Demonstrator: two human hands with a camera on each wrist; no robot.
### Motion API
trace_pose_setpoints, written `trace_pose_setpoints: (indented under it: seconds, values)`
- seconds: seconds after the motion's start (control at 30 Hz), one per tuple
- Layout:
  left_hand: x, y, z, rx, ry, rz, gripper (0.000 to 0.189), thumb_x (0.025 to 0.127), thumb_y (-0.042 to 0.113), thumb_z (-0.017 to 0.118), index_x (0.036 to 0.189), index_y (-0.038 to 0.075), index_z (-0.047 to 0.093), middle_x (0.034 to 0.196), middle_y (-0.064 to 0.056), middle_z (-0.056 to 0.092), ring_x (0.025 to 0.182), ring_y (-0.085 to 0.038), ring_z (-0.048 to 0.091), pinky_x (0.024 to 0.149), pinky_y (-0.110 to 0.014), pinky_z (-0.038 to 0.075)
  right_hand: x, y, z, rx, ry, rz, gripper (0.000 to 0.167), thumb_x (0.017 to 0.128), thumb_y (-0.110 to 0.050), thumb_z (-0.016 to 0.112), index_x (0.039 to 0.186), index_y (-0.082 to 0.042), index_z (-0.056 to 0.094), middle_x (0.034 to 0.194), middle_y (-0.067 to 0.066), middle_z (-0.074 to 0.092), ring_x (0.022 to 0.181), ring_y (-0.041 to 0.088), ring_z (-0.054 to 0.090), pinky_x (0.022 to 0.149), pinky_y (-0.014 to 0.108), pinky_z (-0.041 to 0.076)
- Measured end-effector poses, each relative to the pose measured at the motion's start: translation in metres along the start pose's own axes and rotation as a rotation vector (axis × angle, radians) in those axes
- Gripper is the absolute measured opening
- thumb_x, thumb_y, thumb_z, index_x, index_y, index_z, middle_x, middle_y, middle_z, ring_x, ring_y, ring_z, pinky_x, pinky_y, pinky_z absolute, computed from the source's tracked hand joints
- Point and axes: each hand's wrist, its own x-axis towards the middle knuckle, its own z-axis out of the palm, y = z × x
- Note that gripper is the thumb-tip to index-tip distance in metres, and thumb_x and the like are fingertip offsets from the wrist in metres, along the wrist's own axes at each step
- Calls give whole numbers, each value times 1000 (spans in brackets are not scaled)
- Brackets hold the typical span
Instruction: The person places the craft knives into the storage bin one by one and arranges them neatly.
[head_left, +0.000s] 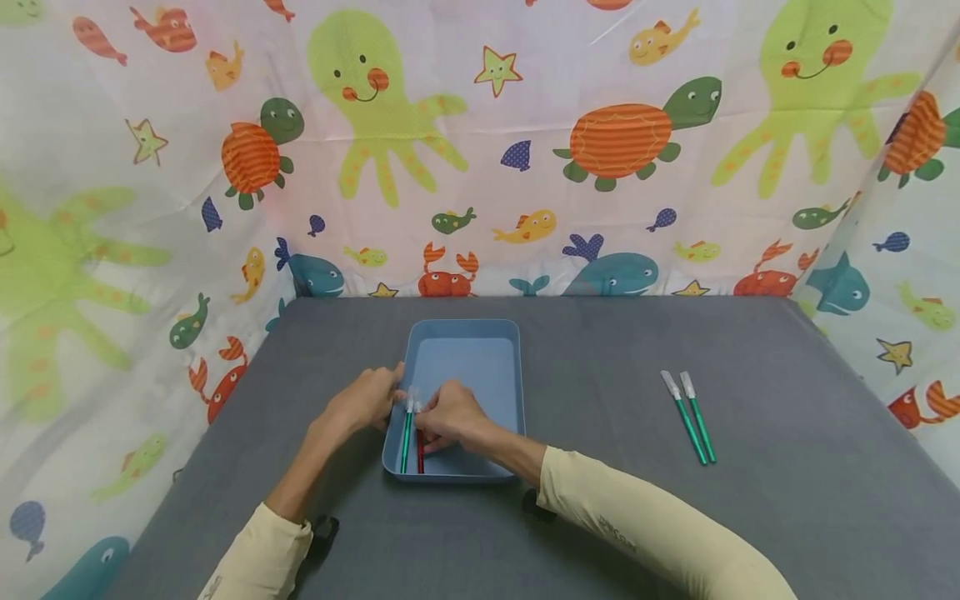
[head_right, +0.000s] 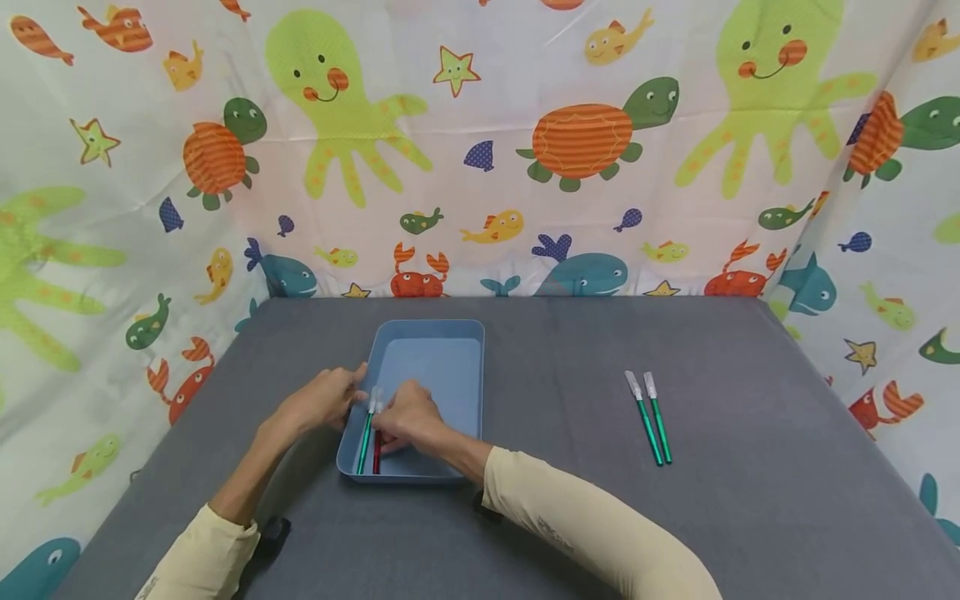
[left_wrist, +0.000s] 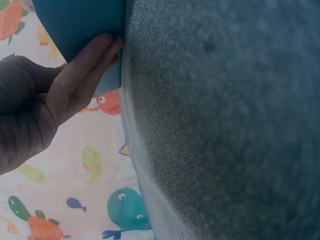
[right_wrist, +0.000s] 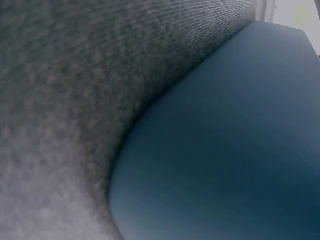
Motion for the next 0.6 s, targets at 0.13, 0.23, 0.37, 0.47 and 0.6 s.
trace_pose_setpoints:
  seconds: [0.13,0.23,0.37,0.47,0.6]
  values:
    - [0,2,0,5,-8,-4,68,105,9,60,161,-8,25,152,-37,48,89,-20,72,61,-30,57,1,1,4,-25,2,-28,11,92,5,69,85,11,75,69,14,70,63,24,75,63,36,64]
    - [0,2,0,13,-5,-2,68,105,8,60,161,-8,25,150,-36,52,85,-18,72,60,-29,55,2,1,7,-28,1,-41,11,93,6,70,85,12,74,74,19,74,68,29,77,64,35,64]
    - [-1,2,1,14,4,6,66,105,2,59,161,-8,25,116,-25,73,78,-15,71,57,-26,50,2,2,9,-22,-9,-52,7,92,10,71,87,14,74,78,25,75,70,33,78,63,35,64]
    - [-2,2,1,11,6,9,65,104,-1,57,161,-9,25,97,-15,74,77,-14,71,55,-25,47,2,2,10,-33,-16,-53,6,91,10,71,89,14,74,78,25,75,71,34,78,63,36,64]
    - [0,2,1,9,3,1,65,105,2,57,161,-8,24,110,-23,74,81,-15,72,57,-28,52,2,1,7,-60,-17,-44,6,91,9,72,86,13,74,77,24,75,70,33,78,62,35,64]
